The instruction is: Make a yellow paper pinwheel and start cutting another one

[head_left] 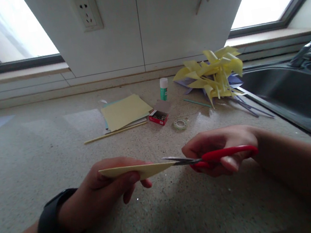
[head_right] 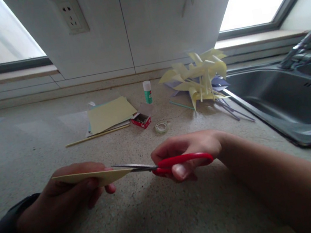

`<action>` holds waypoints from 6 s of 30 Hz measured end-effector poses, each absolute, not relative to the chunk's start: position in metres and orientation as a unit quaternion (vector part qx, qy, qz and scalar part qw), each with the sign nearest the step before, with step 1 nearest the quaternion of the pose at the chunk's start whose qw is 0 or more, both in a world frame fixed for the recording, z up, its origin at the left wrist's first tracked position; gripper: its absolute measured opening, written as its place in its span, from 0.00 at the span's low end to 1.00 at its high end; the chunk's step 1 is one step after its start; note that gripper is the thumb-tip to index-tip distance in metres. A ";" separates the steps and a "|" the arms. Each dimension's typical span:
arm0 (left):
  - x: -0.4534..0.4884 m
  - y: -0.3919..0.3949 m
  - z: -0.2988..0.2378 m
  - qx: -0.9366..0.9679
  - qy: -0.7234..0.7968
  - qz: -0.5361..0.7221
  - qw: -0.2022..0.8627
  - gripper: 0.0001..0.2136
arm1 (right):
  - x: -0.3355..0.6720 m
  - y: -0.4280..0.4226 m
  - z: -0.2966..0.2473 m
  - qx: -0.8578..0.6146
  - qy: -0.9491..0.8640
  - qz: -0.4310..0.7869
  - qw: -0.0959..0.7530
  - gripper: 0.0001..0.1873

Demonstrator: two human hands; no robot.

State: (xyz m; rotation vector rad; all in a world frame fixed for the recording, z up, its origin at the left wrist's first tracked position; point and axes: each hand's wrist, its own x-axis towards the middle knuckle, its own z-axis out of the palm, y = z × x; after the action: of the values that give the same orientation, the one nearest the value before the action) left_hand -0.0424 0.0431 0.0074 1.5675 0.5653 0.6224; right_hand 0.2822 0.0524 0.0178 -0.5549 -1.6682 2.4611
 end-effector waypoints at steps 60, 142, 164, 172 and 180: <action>-0.038 0.045 0.021 0.769 0.230 0.260 0.537 0.11 | 0.281 0.043 0.034 -0.222 -0.573 0.787 0.059 0.24; -0.036 0.048 0.017 0.813 0.129 0.211 0.527 0.14 | 0.259 0.031 0.037 -0.376 -0.505 0.777 -0.026 0.27; -0.032 0.049 0.021 0.836 0.115 0.227 0.486 0.13 | 0.247 0.032 0.049 -0.353 -0.560 0.749 -0.033 0.21; -0.033 0.049 0.020 0.835 0.107 0.226 0.491 0.13 | 0.249 0.032 0.048 -0.379 -0.525 0.760 -0.059 0.19; -0.033 0.048 0.019 0.834 0.109 0.228 0.491 0.14 | 0.247 0.030 0.049 -0.380 -0.545 0.747 -0.016 0.19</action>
State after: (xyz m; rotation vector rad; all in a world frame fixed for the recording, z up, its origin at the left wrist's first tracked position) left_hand -0.0329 0.0485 0.0195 2.0244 0.2653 0.5531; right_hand 0.2468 0.0298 0.0488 -1.2072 -1.7285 2.3718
